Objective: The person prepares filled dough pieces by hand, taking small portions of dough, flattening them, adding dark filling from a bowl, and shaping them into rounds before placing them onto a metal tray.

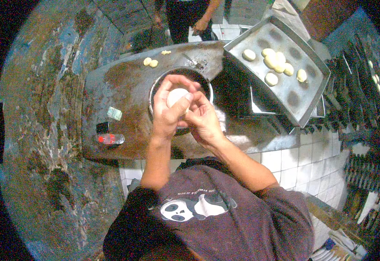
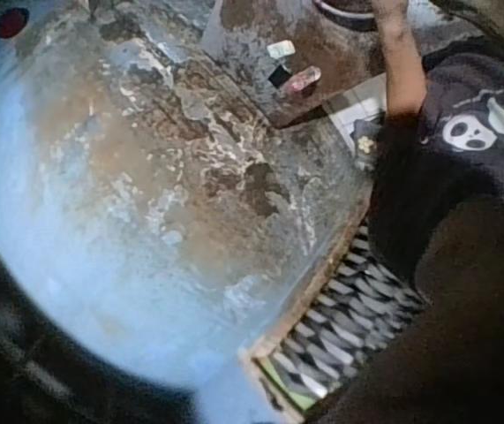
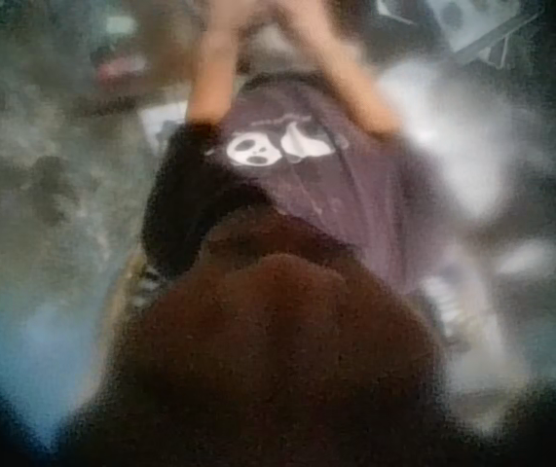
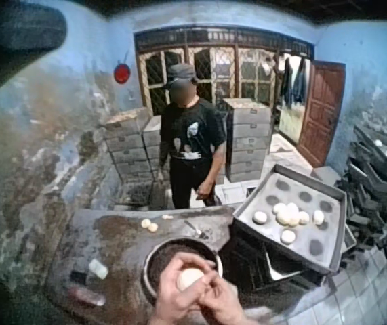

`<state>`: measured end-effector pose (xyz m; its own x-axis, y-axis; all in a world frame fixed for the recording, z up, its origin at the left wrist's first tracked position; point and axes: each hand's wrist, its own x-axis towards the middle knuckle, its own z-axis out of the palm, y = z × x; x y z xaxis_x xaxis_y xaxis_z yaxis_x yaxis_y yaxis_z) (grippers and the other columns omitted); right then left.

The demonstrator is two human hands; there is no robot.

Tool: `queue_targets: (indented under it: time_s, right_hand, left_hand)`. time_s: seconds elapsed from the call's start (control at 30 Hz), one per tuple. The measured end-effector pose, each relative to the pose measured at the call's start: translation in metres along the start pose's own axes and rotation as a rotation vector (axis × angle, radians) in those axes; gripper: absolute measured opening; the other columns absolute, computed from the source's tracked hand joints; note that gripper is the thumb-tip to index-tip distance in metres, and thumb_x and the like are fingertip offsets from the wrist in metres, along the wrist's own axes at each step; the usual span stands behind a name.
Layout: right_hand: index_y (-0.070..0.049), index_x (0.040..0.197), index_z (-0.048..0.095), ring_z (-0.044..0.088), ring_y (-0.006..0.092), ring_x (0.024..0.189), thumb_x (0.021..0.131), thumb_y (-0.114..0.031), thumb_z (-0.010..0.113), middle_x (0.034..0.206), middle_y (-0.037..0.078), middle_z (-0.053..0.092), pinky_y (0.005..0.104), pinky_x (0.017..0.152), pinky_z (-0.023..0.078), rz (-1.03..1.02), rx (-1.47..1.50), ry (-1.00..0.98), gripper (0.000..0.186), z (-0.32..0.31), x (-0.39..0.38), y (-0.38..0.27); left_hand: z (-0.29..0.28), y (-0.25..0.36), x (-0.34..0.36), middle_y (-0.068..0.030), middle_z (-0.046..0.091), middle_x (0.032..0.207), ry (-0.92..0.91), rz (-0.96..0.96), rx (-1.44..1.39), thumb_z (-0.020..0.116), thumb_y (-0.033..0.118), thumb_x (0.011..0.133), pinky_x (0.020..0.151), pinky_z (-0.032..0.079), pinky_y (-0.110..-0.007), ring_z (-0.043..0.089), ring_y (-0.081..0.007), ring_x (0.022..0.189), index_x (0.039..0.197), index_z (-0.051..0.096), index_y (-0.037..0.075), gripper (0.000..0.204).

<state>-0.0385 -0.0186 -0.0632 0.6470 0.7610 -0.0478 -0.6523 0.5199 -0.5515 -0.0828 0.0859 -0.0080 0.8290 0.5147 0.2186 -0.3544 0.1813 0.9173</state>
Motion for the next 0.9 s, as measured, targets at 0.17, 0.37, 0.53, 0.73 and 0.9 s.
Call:
queue_targets:
  time_s: [0.17,0.37,0.53,0.73,0.9]
  right_hand:
    - [-0.001,0.107,0.075,0.065,0.0103,0.097,0.093,-0.009,0.075,0.104,0.001,0.074,0.0295,0.093,0.052,-0.373,-0.463,0.082,0.017,-0.023,0.001,-0.028]
    - [0.002,0.112,0.074,0.067,0.0116,0.099,0.094,-0.012,0.072,0.104,0.002,0.076,0.0316,0.093,0.053,-0.214,-0.590,-0.185,0.023,-0.027,-0.019,-0.114]
    - [0.003,0.108,0.074,0.070,0.0119,0.088,0.087,-0.008,0.068,0.095,0.004,0.077,0.0282,0.083,0.056,-0.561,-0.657,0.205,0.025,-0.039,-0.028,-0.130]
    - [-0.003,0.122,0.072,0.071,0.0145,0.098,0.086,-0.012,0.082,0.108,0.010,0.075,0.0317,0.087,0.057,-0.295,-1.184,0.143,0.039,-0.083,-0.054,-0.256]
    - [-0.010,0.124,0.074,0.068,0.0205,0.112,0.077,-0.022,0.091,0.122,0.009,0.071,0.0365,0.091,0.057,-0.249,-1.578,0.178,0.051,-0.128,-0.041,-0.309]
  left_hand:
    - [0.047,-0.015,-0.002,-0.0092,0.071,0.101,-0.079,0.031,-0.129,0.075,0.004,0.079,0.103,0.052,-0.040,0.071,-0.0203,0.101,0.113,0.056,0.005,0.039]
    - [0.082,-0.017,0.015,-0.0110,0.072,0.096,-0.195,0.162,-0.122,0.074,0.002,0.078,0.120,0.036,-0.050,0.074,-0.0282,0.105,0.130,0.038,0.006,0.063]
    - [0.134,-0.042,0.027,-0.0030,0.062,0.089,-0.284,0.155,-0.167,0.076,-0.004,0.080,0.102,0.049,-0.039,0.071,-0.0170,0.090,0.133,0.030,0.008,0.071]
    - [0.166,-0.114,0.072,-0.0044,0.063,0.098,-0.233,0.434,0.487,0.084,0.002,0.072,0.075,0.056,-0.032,0.068,-0.0245,0.076,0.128,0.045,0.009,0.069]
    - [0.236,-0.178,0.088,-0.0184,0.074,0.091,-0.486,0.108,0.372,0.082,0.005,0.078,0.079,0.059,-0.044,0.075,-0.0395,0.097,0.131,0.042,0.012,0.066]
